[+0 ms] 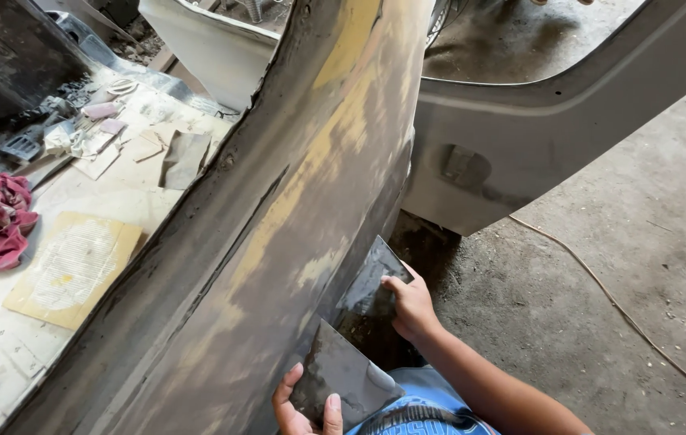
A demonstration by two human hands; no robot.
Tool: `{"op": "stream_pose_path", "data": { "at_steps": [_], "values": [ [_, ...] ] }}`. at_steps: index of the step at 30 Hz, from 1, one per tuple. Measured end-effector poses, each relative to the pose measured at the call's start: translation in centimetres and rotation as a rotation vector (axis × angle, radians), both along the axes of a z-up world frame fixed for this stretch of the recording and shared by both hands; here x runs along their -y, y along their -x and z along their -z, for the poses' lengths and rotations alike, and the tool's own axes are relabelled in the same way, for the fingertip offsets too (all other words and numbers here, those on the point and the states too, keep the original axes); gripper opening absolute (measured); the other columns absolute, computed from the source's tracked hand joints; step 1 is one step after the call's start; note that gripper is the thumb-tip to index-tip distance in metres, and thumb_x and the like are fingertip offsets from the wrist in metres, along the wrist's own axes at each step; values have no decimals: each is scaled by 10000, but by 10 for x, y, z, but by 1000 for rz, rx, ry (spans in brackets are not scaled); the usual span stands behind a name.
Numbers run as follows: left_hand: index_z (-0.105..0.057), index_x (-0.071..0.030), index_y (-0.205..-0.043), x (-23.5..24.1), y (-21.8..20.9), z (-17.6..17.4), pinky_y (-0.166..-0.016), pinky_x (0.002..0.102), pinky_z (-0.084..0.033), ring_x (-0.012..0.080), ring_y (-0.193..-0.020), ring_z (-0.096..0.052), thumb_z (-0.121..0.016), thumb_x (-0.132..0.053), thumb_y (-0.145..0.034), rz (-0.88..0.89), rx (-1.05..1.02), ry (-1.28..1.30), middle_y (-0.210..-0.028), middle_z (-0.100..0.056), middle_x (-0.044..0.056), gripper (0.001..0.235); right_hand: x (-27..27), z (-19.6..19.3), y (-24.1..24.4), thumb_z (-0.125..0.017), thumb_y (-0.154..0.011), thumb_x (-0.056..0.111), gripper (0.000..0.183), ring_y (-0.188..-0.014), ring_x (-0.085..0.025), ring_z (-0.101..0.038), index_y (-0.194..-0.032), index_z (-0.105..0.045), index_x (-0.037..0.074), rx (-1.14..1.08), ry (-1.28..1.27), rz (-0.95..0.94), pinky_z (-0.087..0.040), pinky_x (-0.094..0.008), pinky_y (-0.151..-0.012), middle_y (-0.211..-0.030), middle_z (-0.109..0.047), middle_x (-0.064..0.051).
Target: The person works on the lower side panel of a van, holding two flat metal scraper blades and dipping one into a can on a small cart. They spread and smooth filler along the panel edge, then rub a blade back and forth over the panel surface, moving along the vehicle body.
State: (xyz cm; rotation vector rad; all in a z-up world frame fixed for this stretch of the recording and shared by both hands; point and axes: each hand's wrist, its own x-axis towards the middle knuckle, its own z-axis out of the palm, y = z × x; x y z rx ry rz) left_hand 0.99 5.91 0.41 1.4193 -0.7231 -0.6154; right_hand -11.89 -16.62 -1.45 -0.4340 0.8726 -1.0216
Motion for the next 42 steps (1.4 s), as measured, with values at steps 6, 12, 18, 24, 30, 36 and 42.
{"op": "stream_pose_path", "data": {
  "at_steps": [6,12,18,24,30,36,42],
  "values": [
    [-382,-53,-1429,-3,-1,2,-1007,357,-510,247,-1139,-667,-686,45,-792,-42,-131,-75,-1275,-621,200,712,12,-18,-26,-590,-887,-26,246,-693,-184,-643,-1127,-640,-15,2,-28,-12,-579,-379,-643,-817,-648,-61],
    [-395,-47,-1453,-8,-1,11,-1042,372,-494,254,-1158,-651,-688,43,-783,-10,-39,79,-1286,-613,220,737,1,-82,-11,-616,-900,-46,302,-757,-152,-650,-1198,-652,-11,96,108,-15,-568,-328,-696,-879,-673,-61],
    [-358,-52,-1475,6,-4,15,-1015,355,-500,244,-1119,-662,-702,24,-800,57,-101,30,-1267,-639,217,761,24,4,8,-614,-866,-20,226,-702,-162,-642,-1085,-659,9,43,34,-2,-584,-363,-659,-824,-653,-44],
    [-374,-55,-1458,2,-1,2,-1015,345,-496,244,-1118,-687,-708,4,-807,-2,-60,-53,-1246,-670,221,734,24,46,-14,-616,-901,-29,143,-720,-147,-620,-1037,-657,-15,-42,46,-23,-538,-325,-655,-831,-637,-43],
    [-370,-51,-1466,3,2,3,-1030,351,-487,256,-1140,-677,-697,5,-822,4,-67,42,-1272,-653,225,724,16,-35,-23,-590,-850,-26,182,-700,-170,-647,-1004,-675,20,-65,29,-1,-574,-352,-638,-798,-650,-47],
    [-385,-50,-1461,0,6,-14,-1079,363,-448,255,-1206,-641,-679,22,-832,27,-148,-6,-1319,-627,223,698,5,-121,-3,-622,-884,-6,324,-828,-199,-708,-1207,-624,-31,110,119,-23,-616,-371,-754,-953,-696,-113],
    [-372,-56,-1459,-16,-3,-10,-1015,359,-498,256,-1131,-673,-692,16,-833,32,-153,57,-1269,-649,218,707,13,-33,24,-616,-856,0,354,-869,-225,-718,-1208,-596,-29,176,135,-48,-623,-410,-796,-1007,-705,-117]
  ]
}}
